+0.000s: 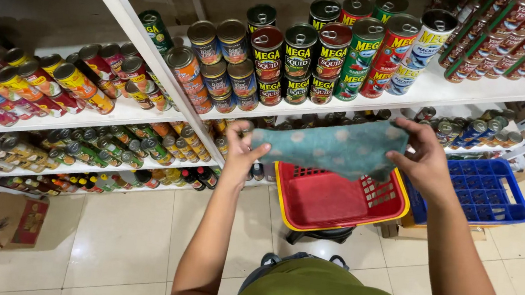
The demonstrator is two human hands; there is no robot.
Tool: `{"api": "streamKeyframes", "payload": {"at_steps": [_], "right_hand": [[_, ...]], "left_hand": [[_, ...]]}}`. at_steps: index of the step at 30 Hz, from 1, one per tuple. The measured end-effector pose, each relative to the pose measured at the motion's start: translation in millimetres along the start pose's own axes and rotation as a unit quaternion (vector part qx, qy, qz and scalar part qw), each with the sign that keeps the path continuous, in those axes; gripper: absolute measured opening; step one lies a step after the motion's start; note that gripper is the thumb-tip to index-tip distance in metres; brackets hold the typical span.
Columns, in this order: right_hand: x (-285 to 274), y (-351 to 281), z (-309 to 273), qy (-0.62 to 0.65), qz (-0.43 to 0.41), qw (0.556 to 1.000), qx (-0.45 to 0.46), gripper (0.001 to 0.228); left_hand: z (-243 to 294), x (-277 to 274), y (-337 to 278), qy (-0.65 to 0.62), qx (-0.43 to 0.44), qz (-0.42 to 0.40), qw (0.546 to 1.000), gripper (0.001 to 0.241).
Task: Wiping down shelves and cleaning canned goods in a grocery store.
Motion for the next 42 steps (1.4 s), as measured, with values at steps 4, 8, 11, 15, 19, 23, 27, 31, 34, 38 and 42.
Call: {"api": "streamKeyframes", "payload": {"at_steps": [4, 8, 11, 15, 19, 23, 27, 31, 34, 38, 42], "right_hand": [[-15, 1, -18, -0.08, 0.024, 0.995, -0.049, 0.058], [-28, 2, -43, -0.157, 0.061, 0.984, -0.055, 0.034], [-40, 7, -28, -0.154, 0.073, 0.985, -0.01, 0.019], [-39, 12, -31, -0.132, 0.056, 0.99, 0.01, 0.018], [-34, 12, -43, -0.135, 0.023, 0.99, 0.022, 0.025], [-25, 7, -62, -0.134, -0.011, 0.991, -0.016, 0.027], [-29, 8, -56, -0.188, -0.028, 0.982, 0.002, 0.054], [-36, 8, -58, -0.271, -0.023, 0.961, -0.057, 0.037], [-36, 11, -61, -0.222, -0.049, 0.974, -0.027, 0.018], [-38, 19, -11, -0.056, -0.047, 0.995, 0.071, 0.02], [6, 15, 5, 0.059, -0.011, 0.993, 0.098, 0.016]], "left_hand": [[52, 28, -5, 0.097, 0.054, -0.035, 0.993, 0.058], [93, 57, -17, 0.357, 0.111, -0.099, 0.922, 0.039], [104, 61, -19, 0.453, 0.118, -0.098, 0.878, 0.036], [108, 59, -15, 0.495, 0.105, -0.074, 0.86, 0.033], [116, 51, -13, 0.46, 0.172, -0.042, 0.87, 0.031], [114, 52, -15, 0.449, 0.185, -0.075, 0.871, 0.029], [111, 52, -19, 0.495, 0.177, -0.089, 0.846, 0.045], [130, 61, -32, 0.536, 0.244, -0.087, 0.803, 0.017], [138, 52, -32, 0.455, 0.183, -0.08, 0.868, 0.016], [112, 39, -21, 0.309, 0.067, -0.069, 0.946, 0.025], [86, 46, -27, 0.279, 0.023, -0.018, 0.96, 0.025]]}}
Point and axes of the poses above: each hand's wrist, its own y-axis towards the middle knuckle, its own x-axis out of the palm, z = x × y, the point moved 10 cm from there along y, towards the middle knuckle, and after that the axes turned 2 degrees about -y, right-handed, at the moved point
